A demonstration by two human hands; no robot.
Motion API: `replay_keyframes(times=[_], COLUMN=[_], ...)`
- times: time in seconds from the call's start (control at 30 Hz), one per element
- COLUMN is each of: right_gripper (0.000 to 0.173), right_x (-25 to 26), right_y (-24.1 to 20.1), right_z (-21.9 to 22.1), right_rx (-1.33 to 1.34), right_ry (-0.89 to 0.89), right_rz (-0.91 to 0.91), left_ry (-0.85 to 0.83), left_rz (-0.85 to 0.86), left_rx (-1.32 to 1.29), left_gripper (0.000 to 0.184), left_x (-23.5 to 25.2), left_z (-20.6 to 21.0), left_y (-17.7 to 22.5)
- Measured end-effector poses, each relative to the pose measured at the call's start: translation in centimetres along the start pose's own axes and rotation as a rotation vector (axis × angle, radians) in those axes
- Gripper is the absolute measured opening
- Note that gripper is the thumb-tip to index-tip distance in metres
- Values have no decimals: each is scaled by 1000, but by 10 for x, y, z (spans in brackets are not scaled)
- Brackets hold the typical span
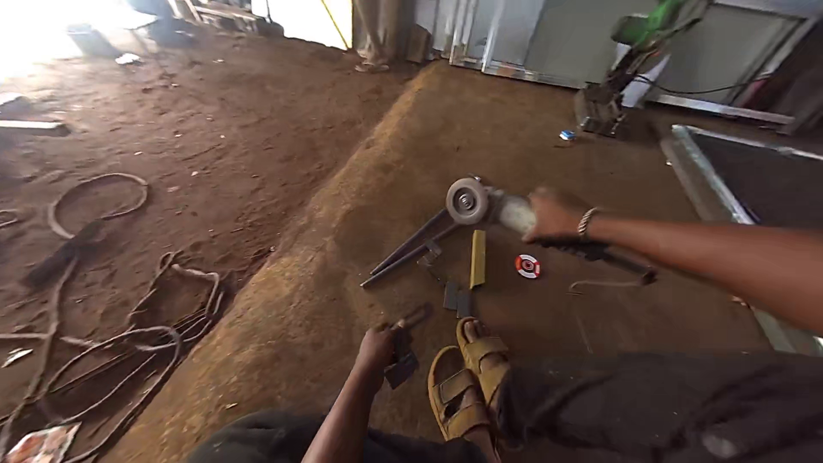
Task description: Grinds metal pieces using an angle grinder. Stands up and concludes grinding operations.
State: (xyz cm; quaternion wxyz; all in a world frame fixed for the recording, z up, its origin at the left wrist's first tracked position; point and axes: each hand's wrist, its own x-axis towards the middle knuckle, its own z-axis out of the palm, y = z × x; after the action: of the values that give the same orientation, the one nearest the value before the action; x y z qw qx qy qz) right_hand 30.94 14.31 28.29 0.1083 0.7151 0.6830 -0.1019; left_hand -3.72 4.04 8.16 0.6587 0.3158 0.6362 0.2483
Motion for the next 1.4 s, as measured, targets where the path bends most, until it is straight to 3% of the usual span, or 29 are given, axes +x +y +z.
replay_keyframes(times=[0.1, 0.2, 0.27, 0.33, 0.47, 0.63, 0.83, 0.93, 1.03, 1.17, 1.27, 1.4], right_gripper=[71, 60, 44, 37, 54, 64, 50, 47, 47, 48, 46, 48], right_x=[-35, -67, -88, -99, -78, -54, -50, -56, -70, -89, -96, -93], right_y=[74, 127, 153, 176, 201, 198, 197, 201, 205, 207, 204, 198], right_z=[-25, -16, 22, 71, 167, 241, 253, 258, 252, 247, 247, 251], right_rx=[-47, 156, 403, 708, 1100, 1297, 1382, 1408, 1420, 1485, 1573, 1617], right_ry=[117, 128, 136, 134, 148, 105, 148, 222, 254, 294, 292, 268], right_rz=[77, 245, 377, 491, 518, 578, 604, 594, 563, 523, 515, 526], left_ry=[-266, -295, -273, -185, -101, -20, 102, 63, -82, -172, -70, 64], left_rz=[-64, 31, 115, 198, 233, 137, -20, -118, -173, -138, -76, 15], left_rx=[359, 547, 597, 691, 841, 1198, 1145, 950, 855, 672, 530, 618], left_gripper=[35, 47, 53, 47, 49, 38, 51, 58, 58, 46, 34, 34], left_x=[27, 61, 88, 122, 195, 214, 196, 165, 133, 112, 115, 126], left_z=[36, 83, 115, 151, 215, 266, 274, 277, 273, 259, 243, 226], left_y=[5, 27, 47, 65, 90, 102, 87, 48, 14, -6, -10, -4])
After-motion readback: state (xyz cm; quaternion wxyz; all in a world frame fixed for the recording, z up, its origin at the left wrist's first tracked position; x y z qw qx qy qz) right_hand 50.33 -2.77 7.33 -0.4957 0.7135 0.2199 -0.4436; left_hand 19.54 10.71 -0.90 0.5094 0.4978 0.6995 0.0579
